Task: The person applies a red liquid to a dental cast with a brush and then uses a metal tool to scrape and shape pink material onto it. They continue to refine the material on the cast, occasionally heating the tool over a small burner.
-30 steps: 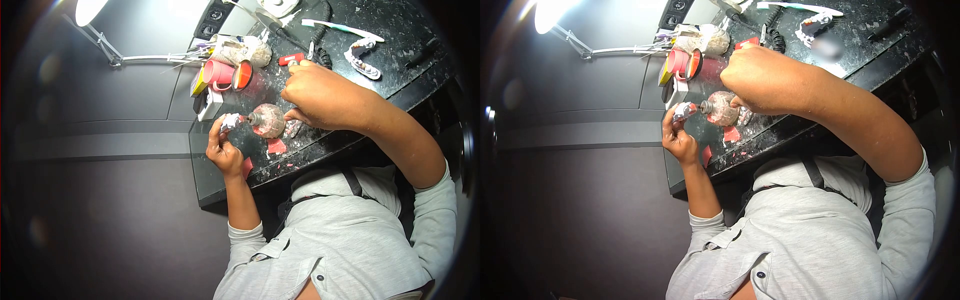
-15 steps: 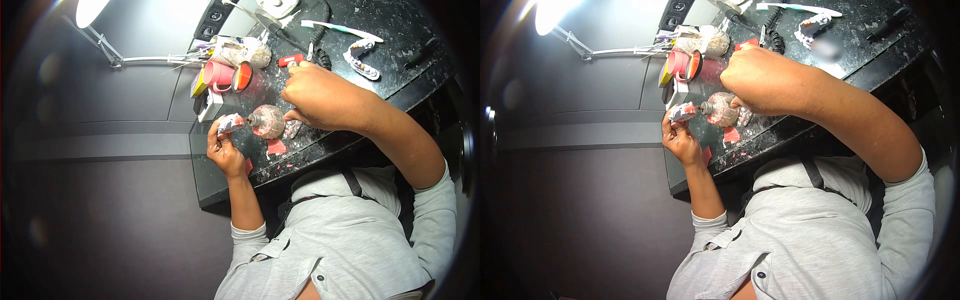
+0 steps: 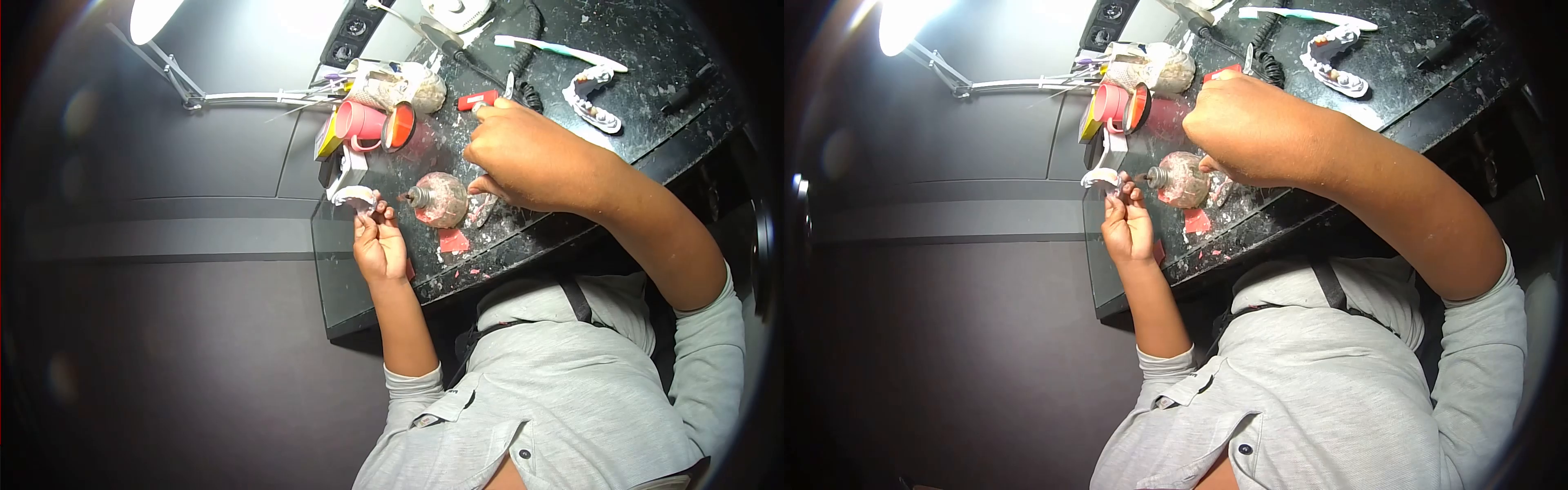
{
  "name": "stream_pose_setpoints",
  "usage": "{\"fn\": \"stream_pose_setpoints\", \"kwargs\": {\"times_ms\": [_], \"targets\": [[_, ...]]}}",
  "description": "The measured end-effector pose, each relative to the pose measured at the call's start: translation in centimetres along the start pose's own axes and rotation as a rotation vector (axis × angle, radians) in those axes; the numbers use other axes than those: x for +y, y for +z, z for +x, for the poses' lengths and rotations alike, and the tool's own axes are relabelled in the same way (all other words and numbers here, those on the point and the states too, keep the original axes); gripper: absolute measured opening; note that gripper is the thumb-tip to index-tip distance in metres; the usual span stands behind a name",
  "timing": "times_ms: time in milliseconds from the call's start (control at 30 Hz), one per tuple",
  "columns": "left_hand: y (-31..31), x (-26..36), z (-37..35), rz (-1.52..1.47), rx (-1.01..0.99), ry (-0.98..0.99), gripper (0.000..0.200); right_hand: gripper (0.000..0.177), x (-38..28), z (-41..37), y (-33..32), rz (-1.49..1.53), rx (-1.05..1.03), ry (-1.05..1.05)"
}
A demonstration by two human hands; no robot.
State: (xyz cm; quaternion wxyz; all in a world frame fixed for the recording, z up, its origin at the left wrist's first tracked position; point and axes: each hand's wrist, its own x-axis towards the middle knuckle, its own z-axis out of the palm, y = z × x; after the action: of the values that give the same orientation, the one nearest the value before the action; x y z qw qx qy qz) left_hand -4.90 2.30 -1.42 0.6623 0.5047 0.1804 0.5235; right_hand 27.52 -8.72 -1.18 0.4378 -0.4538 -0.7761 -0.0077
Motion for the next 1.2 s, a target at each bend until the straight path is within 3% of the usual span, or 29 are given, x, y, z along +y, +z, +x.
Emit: {"fn": "stream_pose_setpoints", "kwargs": {"times_ms": [67,300,467,533,900,967,1067,1200], "targets": [[-1.4,0.1,-0.1,-0.121,0.167,-0.081,0.035,0.031,0.0,0.0,-0.1,-0.040,0.007,-0.021],[1.8,0.6,-0.6,0.317,0.228,0.147,0.029,0.030,-0.2,0.0,-0.2,-0.030,-0.003,-0.007],[3.3,-0.2,-0.4,0.416,0.171,0.294,0.028,0.032,-0.1,0.0,-0.1,-0.040,-0.011,-0.019],[3.8,-0.5,-0.2,0.523,0.294,0.327,0.028,0.031,0.0,0.0,-0.1,-0.036,-0.024,-0.013],[6.1,-1.0,0.0,0.759,0.220,0.474,0.023,0.031,-0.2,0.0,-0.4,-0.002,-0.025,0.005],[6.2,-1.1,0.0,0.768,0.224,0.490,0.021,0.030,-0.4,0.2,-0.6,0.007,-0.171,0.101],[6.7,-1.1,-0.2,0.763,0.241,0.485,0.022,0.032,-0.1,0.0,-0.2,0.008,-0.034,0.015],[7.3,-1.1,-0.4,0.745,0.224,0.472,0.024,0.032,-0.3,0.1,-0.4,-0.004,-0.028,0.021]]}}
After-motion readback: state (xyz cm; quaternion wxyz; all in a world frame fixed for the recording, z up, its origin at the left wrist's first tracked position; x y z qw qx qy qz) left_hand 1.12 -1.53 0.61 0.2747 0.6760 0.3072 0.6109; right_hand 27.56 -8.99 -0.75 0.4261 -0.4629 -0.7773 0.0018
